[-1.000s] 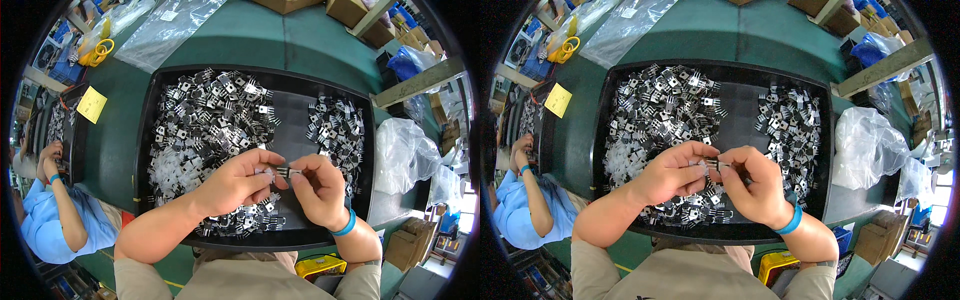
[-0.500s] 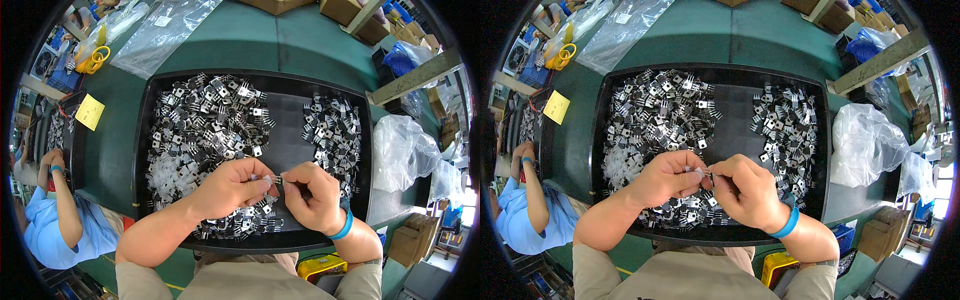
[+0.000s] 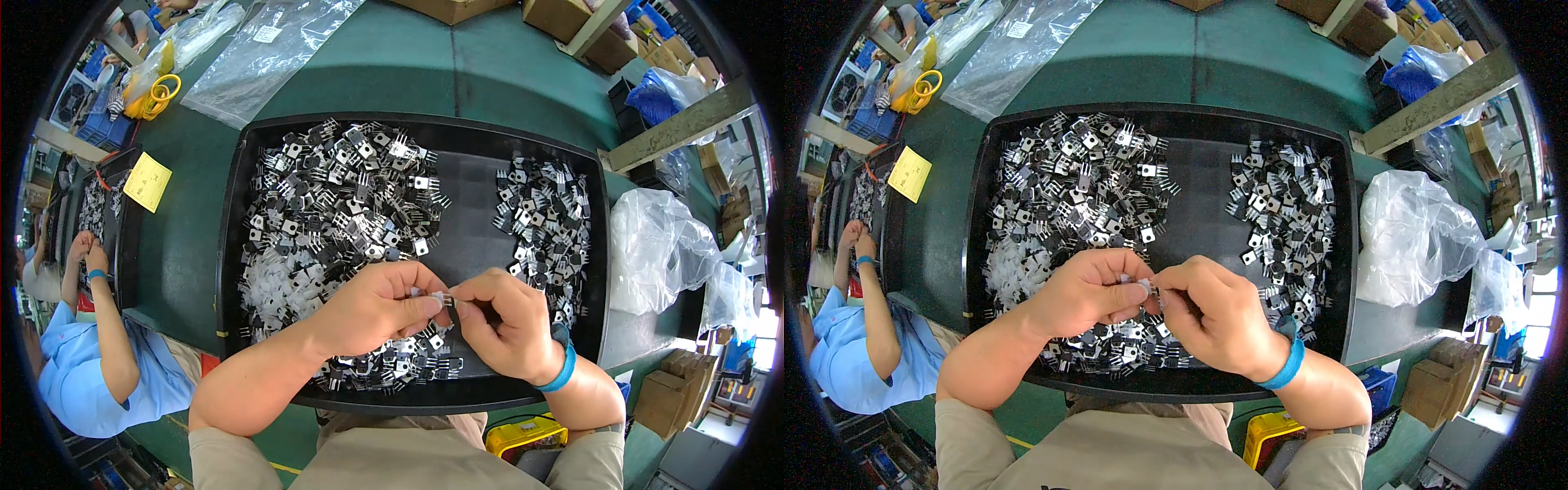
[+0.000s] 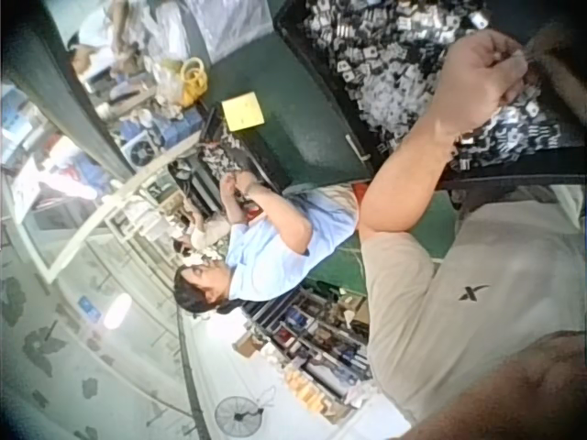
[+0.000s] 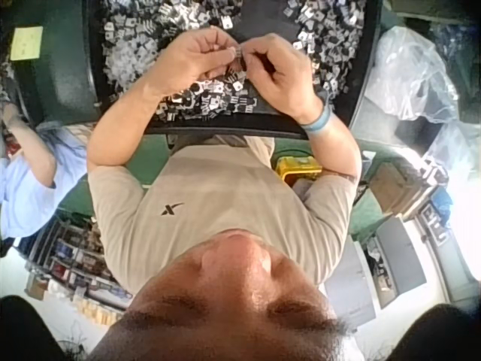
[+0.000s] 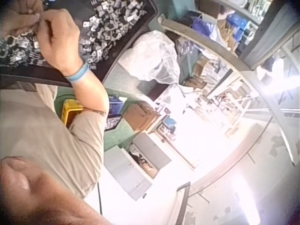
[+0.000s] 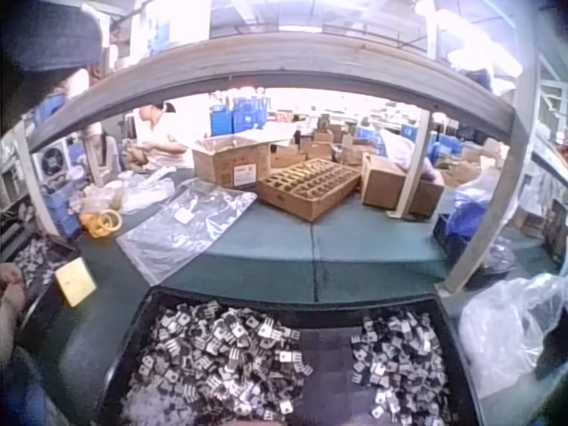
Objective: The person picks small black electronic components and white plastic clips from a black tray. They insert the clips into the components by hand and place the assembled units into a separate pile on the right side of the tray. The process is repetitive and performed one unit at a time.
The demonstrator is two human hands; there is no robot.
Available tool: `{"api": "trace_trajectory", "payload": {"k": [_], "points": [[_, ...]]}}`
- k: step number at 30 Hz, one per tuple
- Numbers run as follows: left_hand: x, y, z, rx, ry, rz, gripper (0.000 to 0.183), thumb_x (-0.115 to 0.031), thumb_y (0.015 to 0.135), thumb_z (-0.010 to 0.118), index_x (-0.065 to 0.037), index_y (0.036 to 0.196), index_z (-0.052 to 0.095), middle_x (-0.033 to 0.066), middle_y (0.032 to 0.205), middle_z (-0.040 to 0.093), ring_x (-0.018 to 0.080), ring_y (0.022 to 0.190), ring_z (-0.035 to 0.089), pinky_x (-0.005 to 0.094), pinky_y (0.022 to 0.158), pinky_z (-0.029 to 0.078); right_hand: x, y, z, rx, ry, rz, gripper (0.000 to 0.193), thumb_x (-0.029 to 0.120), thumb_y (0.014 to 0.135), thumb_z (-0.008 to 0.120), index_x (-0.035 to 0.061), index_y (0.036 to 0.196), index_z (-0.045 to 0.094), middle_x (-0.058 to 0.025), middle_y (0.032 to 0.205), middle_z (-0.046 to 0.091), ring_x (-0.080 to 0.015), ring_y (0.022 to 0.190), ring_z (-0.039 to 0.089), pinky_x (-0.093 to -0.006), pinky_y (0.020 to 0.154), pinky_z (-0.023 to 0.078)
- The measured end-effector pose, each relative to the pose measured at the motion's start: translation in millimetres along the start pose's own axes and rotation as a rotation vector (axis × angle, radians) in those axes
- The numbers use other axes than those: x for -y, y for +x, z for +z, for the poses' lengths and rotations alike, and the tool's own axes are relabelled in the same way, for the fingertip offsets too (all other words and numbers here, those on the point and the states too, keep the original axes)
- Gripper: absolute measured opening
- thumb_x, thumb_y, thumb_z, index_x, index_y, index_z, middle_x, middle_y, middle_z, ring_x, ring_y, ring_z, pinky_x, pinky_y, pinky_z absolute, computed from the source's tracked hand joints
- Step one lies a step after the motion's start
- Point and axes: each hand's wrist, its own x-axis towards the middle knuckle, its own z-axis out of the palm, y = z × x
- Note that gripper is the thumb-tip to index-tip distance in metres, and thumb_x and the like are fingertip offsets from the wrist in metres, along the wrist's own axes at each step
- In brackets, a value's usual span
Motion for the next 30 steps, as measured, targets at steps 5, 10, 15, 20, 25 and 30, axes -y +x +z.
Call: {"api": "trace_trajectory", "payload": {"k": [5,10,15,20,25,30], "points": [[-2.6,-0.1,-1.3,0.011,0.076,-0.001,0.012,-0.008,0.094,0.056,0.002,0.101,0.058,0.0073,0.085,0.066,0.0040,0.060,0.047,0.0197,0.051,0.037,-1.2,1.9,-5.3,0.042,0.055,0.122,0.013,-0.003,0.083,0.060,0.0010,0.095,0.062,-0.0090,0.074,0.061,-0.0152,0.060,0.059,-0.0274,0.053,0.046],[-11.0,-3.0,2.0,-0.063,0.076,0.033,0.010,-0.008,0.090,0.058,0.001,0.095,0.059,0.0061,0.082,0.066,0.0024,0.059,0.046,0.0186,0.051,0.036,-6.1,-6.4,-0.5,-0.060,0.240,0.248,0.011,-0.002,0.086,0.059,0.0006,0.096,0.062,-0.0048,0.075,0.062,-0.0073,0.062,0.055,-0.0236,0.054,0.044],[-5.6,-2.7,-0.3,-0.061,0.129,0.053,0.008,-0.006,0.086,0.058,0.000,0.089,0.060,0.0049,0.080,0.066,0.0008,0.059,0.046,0.0183,0.051,0.035,-8.7,-7.7,6.9,-0.094,0.206,0.214,0.011,-0.002,0.086,0.059,0.0003,0.097,0.061,-0.0048,0.075,0.062,-0.0075,0.061,0.054,-0.0234,0.055,0.044],[-7.6,-3.3,0.6,-0.083,0.107,0.040,0.009,-0.005,0.085,0.057,0.001,0.089,0.060,0.0042,0.080,0.066,0.0007,0.061,0.048,0.0182,0.052,0.036,-9.7,-8.7,8.9,-0.077,0.226,0.217,0.010,-0.002,0.086,0.059,0.0001,0.097,0.061,-0.0047,0.074,0.061,-0.0072,0.060,0.053,-0.0231,0.054,0.043],[-5.9,-3.8,0.5,-0.095,0.200,0.041,0.010,-0.008,0.084,0.059,0.002,0.087,0.062,0.0035,0.078,0.065,0.0022,0.065,0.052,0.0194,0.054,0.039,-5.5,-7.4,7.9,-0.017,0.255,0.282,0.010,-0.002,0.087,0.059,-0.0003,0.097,0.061,-0.0046,0.074,0.060,-0.0067,0.061,0.052,-0.0231,0.054,0.043],[-8.5,-4.8,0.9,-0.078,0.253,0.027,0.011,-0.009,0.084,0.061,0.001,0.085,0.064,0.0027,0.077,0.065,0.0028,0.065,0.052,0.0206,0.054,0.039,-6.0,-4.4,8.3,0.056,0.238,0.193,0.009,-0.001,0.088,0.058,-0.0006,0.096,0.060,-0.0038,0.073,0.059,-0.0053,0.062,0.051,-0.0226,0.055,0.042]]}}
